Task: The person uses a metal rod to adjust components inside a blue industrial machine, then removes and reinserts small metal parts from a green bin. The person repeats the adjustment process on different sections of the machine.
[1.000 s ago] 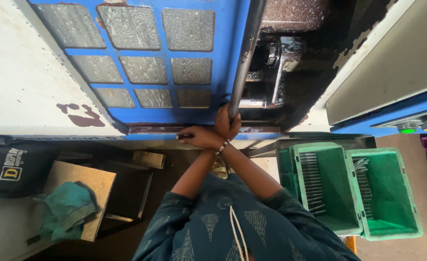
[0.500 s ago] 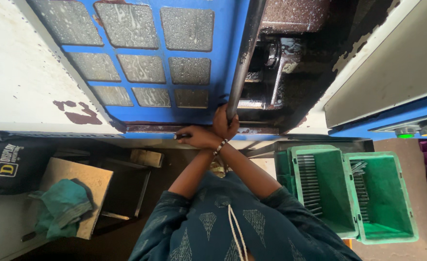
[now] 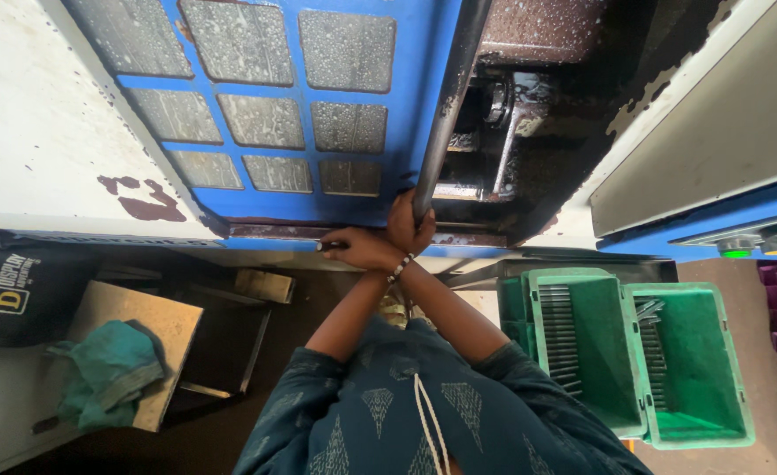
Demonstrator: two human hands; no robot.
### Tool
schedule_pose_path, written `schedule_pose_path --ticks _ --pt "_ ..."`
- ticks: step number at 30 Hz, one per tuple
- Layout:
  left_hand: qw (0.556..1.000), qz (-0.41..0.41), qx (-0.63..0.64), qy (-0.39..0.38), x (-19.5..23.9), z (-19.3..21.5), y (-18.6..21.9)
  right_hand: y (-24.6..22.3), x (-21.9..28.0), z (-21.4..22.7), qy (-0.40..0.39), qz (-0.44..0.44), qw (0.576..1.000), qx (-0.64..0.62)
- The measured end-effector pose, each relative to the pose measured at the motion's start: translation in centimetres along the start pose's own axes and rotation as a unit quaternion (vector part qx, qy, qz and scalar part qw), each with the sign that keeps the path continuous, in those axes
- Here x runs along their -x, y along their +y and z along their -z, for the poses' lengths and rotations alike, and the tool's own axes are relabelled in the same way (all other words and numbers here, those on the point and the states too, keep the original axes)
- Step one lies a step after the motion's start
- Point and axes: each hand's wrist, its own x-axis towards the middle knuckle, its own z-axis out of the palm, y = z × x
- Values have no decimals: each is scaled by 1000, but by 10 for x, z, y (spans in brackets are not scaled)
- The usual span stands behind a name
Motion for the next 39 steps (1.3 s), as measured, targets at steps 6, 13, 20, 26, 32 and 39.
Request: schedule_pose_path --ticks 6,13,20,26,32,39 --pt "999 -38 -23 30 4 -8 -9 10 -4 -4 -3 13 1000 0" --pt "1000 -2 -10 -4 6 -12 -20 34 -12 -12 15 20 999 -39" --pt "1000 2 3 -17 1 -10 -17 41 -15 -12 16 -2 999 -50" --pt "999 -29 16 -5 -2 -12 -14 34 -8 -5 45 16 999 -2" --pt "999 -44 1 -9 -6 -13 -7 27 -5 -4 75 -2 997 15" --pt "998 -51 12 -24 -7 -3 8 3 7 -10 111 5 994 -4"
